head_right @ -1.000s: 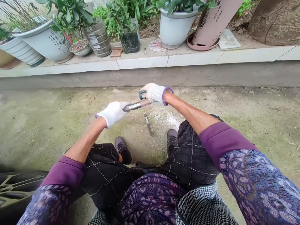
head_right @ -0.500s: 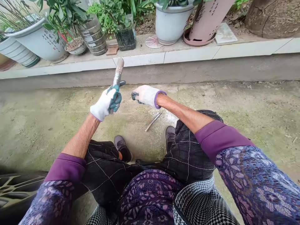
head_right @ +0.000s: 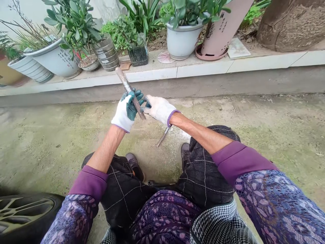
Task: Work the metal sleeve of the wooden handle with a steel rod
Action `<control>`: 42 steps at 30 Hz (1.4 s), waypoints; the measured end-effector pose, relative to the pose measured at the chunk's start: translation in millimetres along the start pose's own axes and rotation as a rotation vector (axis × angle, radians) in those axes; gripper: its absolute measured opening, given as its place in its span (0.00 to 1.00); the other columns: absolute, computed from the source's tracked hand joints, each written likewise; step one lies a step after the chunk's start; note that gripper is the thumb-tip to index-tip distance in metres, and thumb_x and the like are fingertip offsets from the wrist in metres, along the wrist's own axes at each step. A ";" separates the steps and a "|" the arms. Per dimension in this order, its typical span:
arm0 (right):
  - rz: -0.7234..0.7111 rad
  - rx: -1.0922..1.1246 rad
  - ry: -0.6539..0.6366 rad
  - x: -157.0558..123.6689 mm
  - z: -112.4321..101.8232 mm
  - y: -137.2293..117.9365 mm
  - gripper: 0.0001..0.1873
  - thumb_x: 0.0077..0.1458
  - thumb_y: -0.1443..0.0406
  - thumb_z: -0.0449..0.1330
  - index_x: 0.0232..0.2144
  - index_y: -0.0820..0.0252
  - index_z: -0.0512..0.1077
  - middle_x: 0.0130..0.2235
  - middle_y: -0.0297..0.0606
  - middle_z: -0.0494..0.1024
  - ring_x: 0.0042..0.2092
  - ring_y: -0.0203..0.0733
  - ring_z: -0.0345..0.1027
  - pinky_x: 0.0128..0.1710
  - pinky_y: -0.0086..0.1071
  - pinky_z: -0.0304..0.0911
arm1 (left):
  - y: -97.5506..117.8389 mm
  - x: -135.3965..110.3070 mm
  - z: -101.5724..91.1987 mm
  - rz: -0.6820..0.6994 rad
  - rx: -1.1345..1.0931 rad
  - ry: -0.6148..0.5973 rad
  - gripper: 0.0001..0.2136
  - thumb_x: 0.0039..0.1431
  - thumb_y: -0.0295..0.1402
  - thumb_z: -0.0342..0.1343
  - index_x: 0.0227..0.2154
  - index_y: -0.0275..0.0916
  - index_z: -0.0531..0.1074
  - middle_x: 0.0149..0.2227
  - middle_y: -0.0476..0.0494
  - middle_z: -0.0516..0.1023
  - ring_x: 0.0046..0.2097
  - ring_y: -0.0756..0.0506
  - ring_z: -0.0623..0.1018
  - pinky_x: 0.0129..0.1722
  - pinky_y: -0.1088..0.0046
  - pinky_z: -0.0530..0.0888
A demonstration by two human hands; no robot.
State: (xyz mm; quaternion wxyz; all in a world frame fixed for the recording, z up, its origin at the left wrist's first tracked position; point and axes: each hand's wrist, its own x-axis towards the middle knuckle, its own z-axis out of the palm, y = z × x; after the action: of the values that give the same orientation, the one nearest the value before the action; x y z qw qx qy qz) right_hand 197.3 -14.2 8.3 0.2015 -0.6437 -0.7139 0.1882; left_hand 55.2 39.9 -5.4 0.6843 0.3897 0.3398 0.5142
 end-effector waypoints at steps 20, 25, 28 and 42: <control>0.183 0.766 -0.116 -17.2 -29.6 -8.0 0.07 0.58 0.60 0.58 0.35 0.58 0.66 0.22 0.27 0.63 0.17 0.30 0.52 0.13 0.26 0.51 | 40.5 -16.4 -3.4 0.079 0.438 0.004 0.14 0.57 0.37 0.62 0.45 0.40 0.74 0.28 0.50 0.77 0.19 0.56 0.67 0.20 0.80 0.67; 0.108 0.453 -0.157 -15.3 -28.2 3.4 0.13 0.60 0.57 0.56 0.40 0.61 0.70 0.30 0.37 0.74 0.23 0.35 0.62 0.21 0.31 0.60 | 31.2 -13.3 -0.7 0.018 0.302 0.003 0.11 0.57 0.37 0.61 0.42 0.39 0.74 0.30 0.48 0.79 0.21 0.55 0.70 0.19 0.80 0.67; 0.026 -0.026 0.046 -10.6 -24.0 5.4 0.18 0.59 0.59 0.58 0.50 0.59 0.70 0.42 0.44 0.78 0.35 0.42 0.70 0.33 0.34 0.63 | 16.7 -8.6 3.3 -0.020 0.213 0.113 0.11 0.54 0.36 0.64 0.37 0.37 0.72 0.27 0.49 0.78 0.21 0.55 0.71 0.18 0.81 0.65; 0.018 -0.410 0.125 -11.5 -26.6 -1.1 0.23 0.66 0.56 0.47 0.58 0.60 0.66 0.48 0.49 0.76 0.42 0.49 0.71 0.37 0.37 0.58 | 19.3 -26.0 4.7 -0.076 0.386 -0.085 0.06 0.52 0.31 0.62 0.32 0.35 0.72 0.24 0.50 0.75 0.18 0.56 0.68 0.18 0.79 0.66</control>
State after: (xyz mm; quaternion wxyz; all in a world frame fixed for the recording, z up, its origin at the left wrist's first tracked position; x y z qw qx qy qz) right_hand 211.5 -25.5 30.9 0.1082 -0.6881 -0.7175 0.0006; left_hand 44.5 17.1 15.5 0.6297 0.5217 0.4174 0.3962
